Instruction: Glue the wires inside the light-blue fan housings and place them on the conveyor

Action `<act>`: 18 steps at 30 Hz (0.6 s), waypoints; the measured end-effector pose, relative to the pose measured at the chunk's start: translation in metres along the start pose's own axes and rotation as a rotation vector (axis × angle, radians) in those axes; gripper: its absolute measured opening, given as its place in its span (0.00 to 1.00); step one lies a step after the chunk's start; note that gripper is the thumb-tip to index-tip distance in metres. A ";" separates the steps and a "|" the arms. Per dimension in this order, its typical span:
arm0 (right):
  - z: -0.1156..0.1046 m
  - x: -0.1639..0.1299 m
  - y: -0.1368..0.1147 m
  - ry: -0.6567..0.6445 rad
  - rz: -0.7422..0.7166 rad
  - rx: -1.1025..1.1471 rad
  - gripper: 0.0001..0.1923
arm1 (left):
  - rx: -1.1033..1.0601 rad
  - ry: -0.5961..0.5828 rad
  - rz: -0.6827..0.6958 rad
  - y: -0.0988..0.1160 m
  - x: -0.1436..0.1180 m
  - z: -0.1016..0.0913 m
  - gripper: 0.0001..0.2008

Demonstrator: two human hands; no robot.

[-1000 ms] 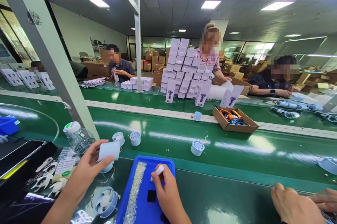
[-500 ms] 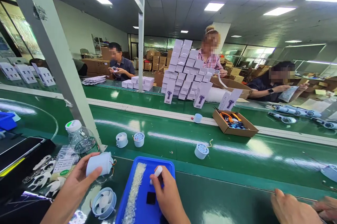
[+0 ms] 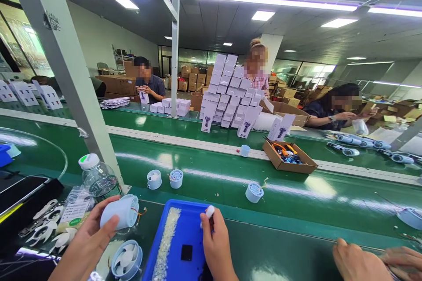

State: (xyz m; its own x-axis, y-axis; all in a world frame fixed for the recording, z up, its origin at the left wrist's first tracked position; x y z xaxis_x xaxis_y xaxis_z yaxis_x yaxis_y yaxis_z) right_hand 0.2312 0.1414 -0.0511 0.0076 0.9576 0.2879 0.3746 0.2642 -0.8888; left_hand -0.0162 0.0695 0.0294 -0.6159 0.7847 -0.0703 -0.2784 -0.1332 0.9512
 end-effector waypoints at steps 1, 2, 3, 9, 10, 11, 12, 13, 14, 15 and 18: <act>0.000 0.000 0.000 -0.012 -0.006 -0.001 0.15 | -0.048 0.014 0.000 0.000 0.001 0.000 0.28; 0.001 0.000 0.001 -0.025 -0.013 -0.001 0.15 | -0.099 0.023 -0.013 0.000 0.001 -0.001 0.28; 0.000 0.000 0.000 -0.038 -0.020 0.000 0.15 | -0.150 0.024 -0.039 -0.001 0.002 -0.002 0.28; -0.006 -0.005 -0.008 -0.023 -0.014 0.028 0.13 | -0.304 -0.075 -0.183 0.001 -0.005 -0.002 0.22; -0.006 -0.008 -0.010 -0.013 -0.021 0.048 0.12 | -0.312 -0.077 -0.202 0.001 -0.007 -0.001 0.23; -0.004 -0.012 -0.012 -0.024 -0.047 0.064 0.12 | -0.322 -0.078 -0.221 0.001 -0.009 0.001 0.24; 0.000 -0.016 -0.013 -0.054 -0.085 0.071 0.11 | -0.336 -0.079 -0.233 0.000 -0.010 0.002 0.24; 0.004 -0.021 -0.015 -0.092 -0.123 0.065 0.11 | -0.347 -0.081 -0.244 -0.001 -0.011 0.004 0.24; 0.008 -0.026 -0.016 -0.124 -0.152 0.051 0.11 | -0.353 -0.080 -0.254 -0.002 -0.011 0.007 0.24; 0.011 -0.031 -0.016 -0.137 -0.170 0.039 0.11 | -0.350 -0.071 -0.263 -0.003 -0.012 0.009 0.24; -0.001 -0.035 -0.009 -0.023 -0.194 0.037 0.10 | -0.289 -0.032 -0.282 -0.005 -0.016 0.018 0.23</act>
State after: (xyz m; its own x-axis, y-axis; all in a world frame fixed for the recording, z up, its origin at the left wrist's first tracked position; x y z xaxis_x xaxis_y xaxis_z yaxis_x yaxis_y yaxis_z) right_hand 0.2282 0.1057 -0.0527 -0.0831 0.8906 0.4471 0.3321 0.4477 -0.8302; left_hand 0.0080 0.0685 0.0311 -0.4635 0.8329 -0.3024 -0.6317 -0.0712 0.7719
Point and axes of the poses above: each hand's wrist, its own x-axis towards the middle knuckle, its own z-axis out of the palm, y = z × x, the point moved 1 cm from there along x, towards the middle knuckle, and after that the axes turned 4 degrees about z, right-handed, at the moved point
